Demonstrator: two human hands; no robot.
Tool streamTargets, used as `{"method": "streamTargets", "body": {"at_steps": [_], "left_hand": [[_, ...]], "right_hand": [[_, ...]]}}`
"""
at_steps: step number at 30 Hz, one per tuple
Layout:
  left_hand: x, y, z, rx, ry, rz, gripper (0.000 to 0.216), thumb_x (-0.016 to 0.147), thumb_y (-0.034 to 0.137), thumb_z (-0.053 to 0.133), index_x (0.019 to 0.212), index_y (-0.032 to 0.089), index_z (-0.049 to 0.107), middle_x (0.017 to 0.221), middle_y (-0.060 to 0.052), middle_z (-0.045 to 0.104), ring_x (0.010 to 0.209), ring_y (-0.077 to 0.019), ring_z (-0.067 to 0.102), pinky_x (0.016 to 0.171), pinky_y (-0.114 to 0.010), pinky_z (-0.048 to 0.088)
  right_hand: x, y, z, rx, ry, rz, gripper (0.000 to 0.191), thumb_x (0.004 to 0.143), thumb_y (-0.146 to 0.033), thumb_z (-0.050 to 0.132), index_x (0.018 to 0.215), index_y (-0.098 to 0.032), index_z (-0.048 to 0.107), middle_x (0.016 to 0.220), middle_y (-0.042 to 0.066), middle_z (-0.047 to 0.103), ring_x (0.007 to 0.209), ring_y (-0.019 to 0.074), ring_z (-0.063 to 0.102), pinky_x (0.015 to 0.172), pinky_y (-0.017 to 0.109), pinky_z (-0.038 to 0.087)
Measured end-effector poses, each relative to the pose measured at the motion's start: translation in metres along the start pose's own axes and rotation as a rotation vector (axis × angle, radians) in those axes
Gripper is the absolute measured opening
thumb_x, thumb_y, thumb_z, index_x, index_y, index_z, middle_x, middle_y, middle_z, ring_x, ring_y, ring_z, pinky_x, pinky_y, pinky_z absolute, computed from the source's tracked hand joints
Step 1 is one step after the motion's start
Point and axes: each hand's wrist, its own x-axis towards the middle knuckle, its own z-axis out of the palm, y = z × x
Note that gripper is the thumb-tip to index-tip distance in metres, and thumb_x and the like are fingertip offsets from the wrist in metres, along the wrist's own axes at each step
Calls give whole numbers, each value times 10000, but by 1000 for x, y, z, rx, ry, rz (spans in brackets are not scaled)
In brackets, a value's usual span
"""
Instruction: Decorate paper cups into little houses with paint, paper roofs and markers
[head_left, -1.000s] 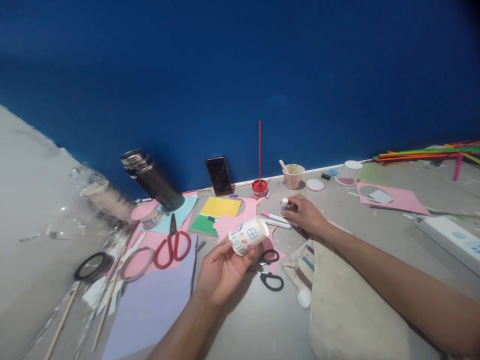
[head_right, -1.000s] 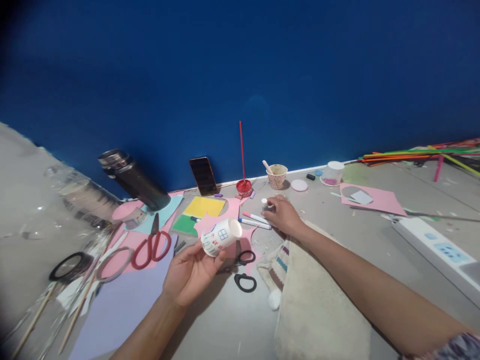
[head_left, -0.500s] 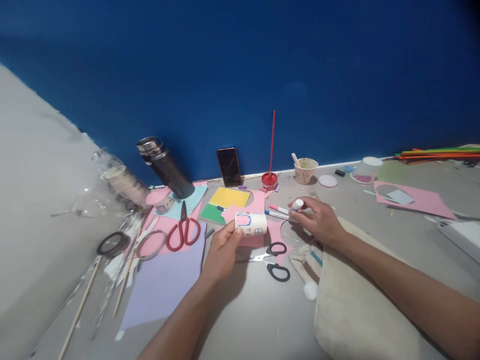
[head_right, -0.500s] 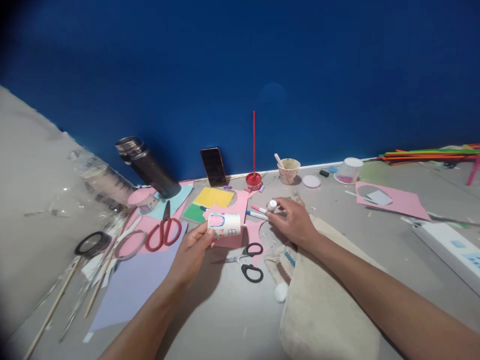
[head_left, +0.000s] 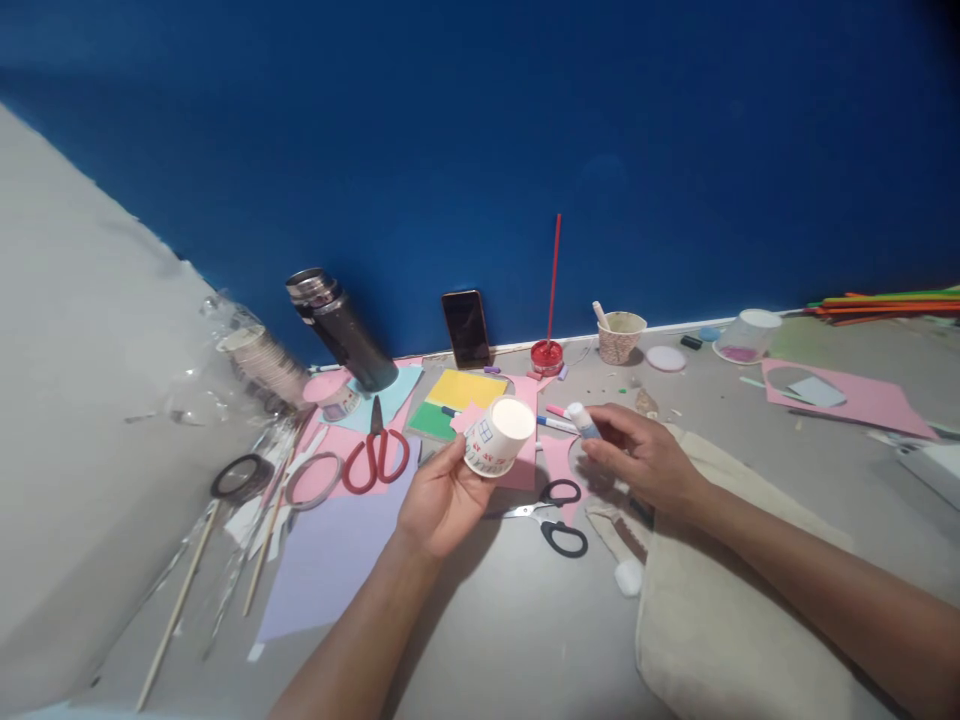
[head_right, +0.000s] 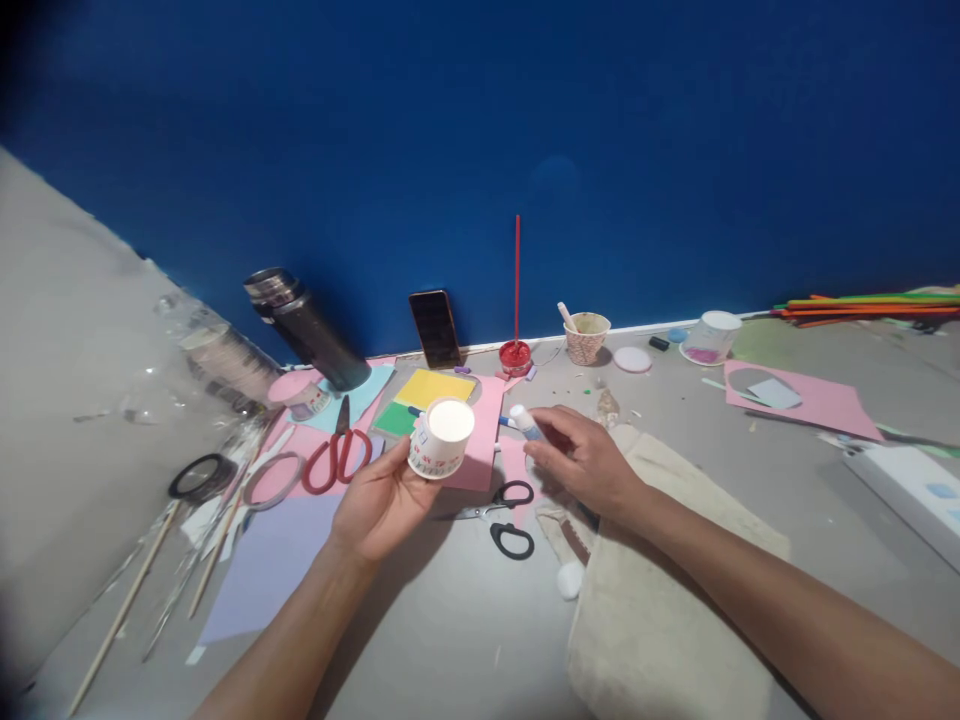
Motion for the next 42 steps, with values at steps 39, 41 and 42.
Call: {"method": "streamTargets", "body": {"at_steps": [39, 41, 42], "left_hand": [[-7, -10, -18, 542, -579, 47, 438, 1028, 443, 620, 1336, 155, 736, 1364, -185, 727, 1192, -337, 714, 1017, -438, 539], [-8, -10, -20, 560, -582, 47, 430, 1029, 456, 615, 1342, 187, 739, 1368, -162, 730, 1225, -334, 698, 1027, -434, 530], [-9, -10, -20, 567, -588, 44, 431, 1029, 462, 614, 1347, 199, 739, 1369, -155, 731, 1250, -339, 684, 1045, -444, 520]], "right_hand": [[25, -76, -49, -213, -196, -322, 132, 944, -231, 598, 884, -189, 708, 712, -7, 731, 510, 87, 569, 514, 218, 398], [27, -74, -49, -205, -158, -288, 125, 924, -223, 601, 853, -190, 698, 695, -14, 716, 513, 86, 567, 512, 212, 401], [28, -73, -49, -191, -145, -264, 123, 914, -219, 602, 834, -192, 691, 691, -17, 710, 512, 85, 562, 508, 210, 401]]}}
